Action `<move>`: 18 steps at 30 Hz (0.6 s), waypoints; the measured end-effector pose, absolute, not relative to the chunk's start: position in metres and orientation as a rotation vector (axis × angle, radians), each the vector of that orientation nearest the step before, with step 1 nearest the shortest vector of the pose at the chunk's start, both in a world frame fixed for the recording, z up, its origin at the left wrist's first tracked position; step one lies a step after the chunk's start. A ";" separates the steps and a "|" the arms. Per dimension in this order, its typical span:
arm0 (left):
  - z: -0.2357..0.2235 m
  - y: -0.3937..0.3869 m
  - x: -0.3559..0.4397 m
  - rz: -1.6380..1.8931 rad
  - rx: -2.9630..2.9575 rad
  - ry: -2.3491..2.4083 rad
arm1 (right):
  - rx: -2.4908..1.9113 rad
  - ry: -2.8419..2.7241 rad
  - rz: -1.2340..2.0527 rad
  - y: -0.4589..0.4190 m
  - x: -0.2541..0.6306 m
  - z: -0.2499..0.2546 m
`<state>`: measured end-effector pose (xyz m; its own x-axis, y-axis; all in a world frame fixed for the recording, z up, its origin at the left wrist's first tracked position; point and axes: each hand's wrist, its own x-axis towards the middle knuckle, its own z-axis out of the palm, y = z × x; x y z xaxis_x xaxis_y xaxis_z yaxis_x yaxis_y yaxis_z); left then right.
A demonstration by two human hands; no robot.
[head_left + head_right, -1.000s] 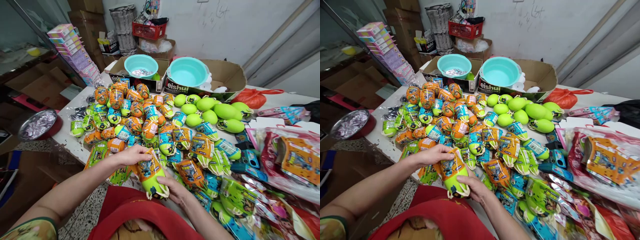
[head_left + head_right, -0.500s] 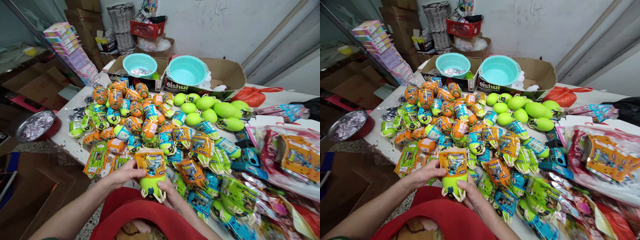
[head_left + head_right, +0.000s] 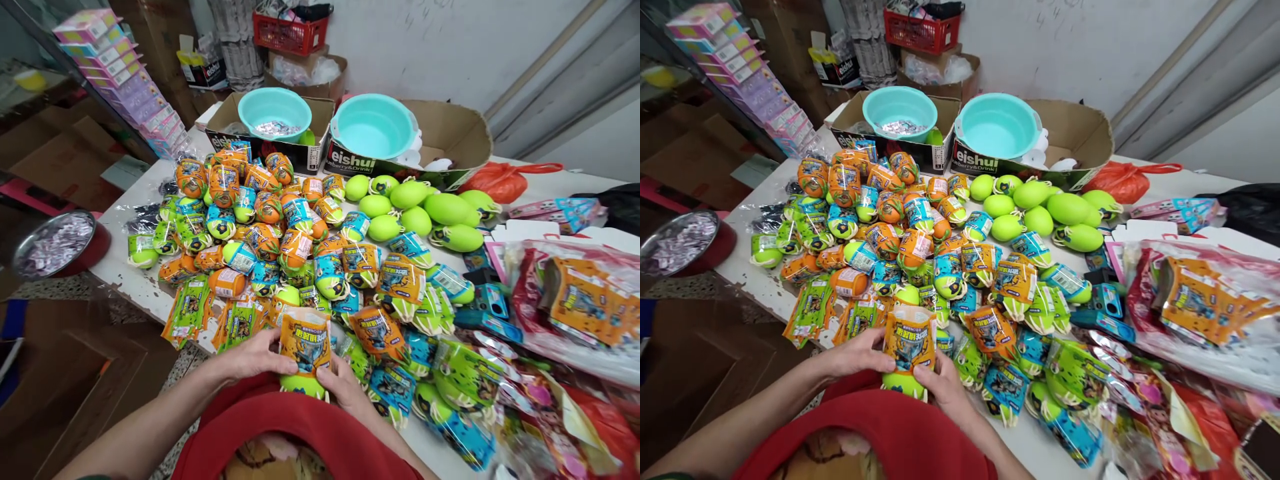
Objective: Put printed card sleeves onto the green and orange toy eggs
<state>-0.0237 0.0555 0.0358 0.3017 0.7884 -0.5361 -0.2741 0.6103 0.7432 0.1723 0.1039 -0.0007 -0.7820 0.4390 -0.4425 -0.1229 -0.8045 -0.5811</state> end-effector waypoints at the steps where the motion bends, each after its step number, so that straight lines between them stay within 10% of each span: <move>1: 0.037 0.055 -0.024 0.763 0.573 1.026 | -0.822 -0.833 2.596 0.105 0.173 0.001; 18: 0.044 0.045 -0.022 0.699 0.612 1.102 | -1.005 -1.076 2.480 0.106 0.181 -0.005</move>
